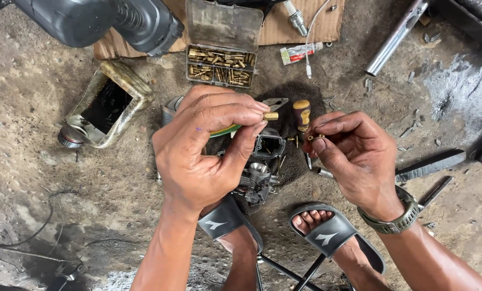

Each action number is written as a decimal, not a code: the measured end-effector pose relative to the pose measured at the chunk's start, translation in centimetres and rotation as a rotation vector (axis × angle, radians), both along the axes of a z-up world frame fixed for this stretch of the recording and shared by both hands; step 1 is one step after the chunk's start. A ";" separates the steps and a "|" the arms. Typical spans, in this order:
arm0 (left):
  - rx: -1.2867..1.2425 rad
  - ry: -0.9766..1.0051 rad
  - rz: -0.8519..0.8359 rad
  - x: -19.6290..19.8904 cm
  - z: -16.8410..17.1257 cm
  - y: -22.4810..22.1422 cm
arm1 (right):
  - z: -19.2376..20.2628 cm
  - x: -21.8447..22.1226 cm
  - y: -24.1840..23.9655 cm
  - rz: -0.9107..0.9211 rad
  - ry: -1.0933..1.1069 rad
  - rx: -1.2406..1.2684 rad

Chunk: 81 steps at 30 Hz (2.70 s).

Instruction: The person is working on a motorcycle carburetor, specifically inspecting and handling small brass jets and other internal components.

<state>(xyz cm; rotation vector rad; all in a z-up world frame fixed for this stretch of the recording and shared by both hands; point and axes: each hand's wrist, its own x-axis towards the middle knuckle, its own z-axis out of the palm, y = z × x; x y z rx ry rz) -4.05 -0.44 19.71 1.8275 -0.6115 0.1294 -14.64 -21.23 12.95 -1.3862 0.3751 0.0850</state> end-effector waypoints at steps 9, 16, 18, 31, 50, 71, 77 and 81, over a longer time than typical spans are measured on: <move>0.043 0.004 0.029 -0.6 0.2 0.1 | 0.0 -0.5 -0.1 -0.012 -0.011 0.025; 0.255 -0.152 0.036 0.8 -4.4 2.0 | -0.3 -0.3 -0.1 -0.045 -0.013 0.057; 0.376 -0.130 0.059 2.4 -8.0 3.3 | -0.2 -0.3 -0.1 -0.037 -0.015 0.048; 0.920 -0.246 0.200 6.1 -18.7 4.9 | -0.7 -0.3 0.2 -0.017 0.013 0.016; 0.872 -0.165 -0.049 8.7 -18.5 1.3 | -0.8 0.1 -0.4 -0.008 -0.001 0.001; 0.857 -0.226 -0.303 9.6 -17.9 0.7 | -0.6 0.0 0.1 0.011 0.011 -0.029; 0.935 -0.400 -0.354 9.8 -18.1 1.2 | -0.6 0.2 0.1 0.009 -0.022 0.009; 0.945 -0.444 -0.357 9.4 -18.3 1.2 | -0.6 0.1 0.1 0.003 -0.038 0.017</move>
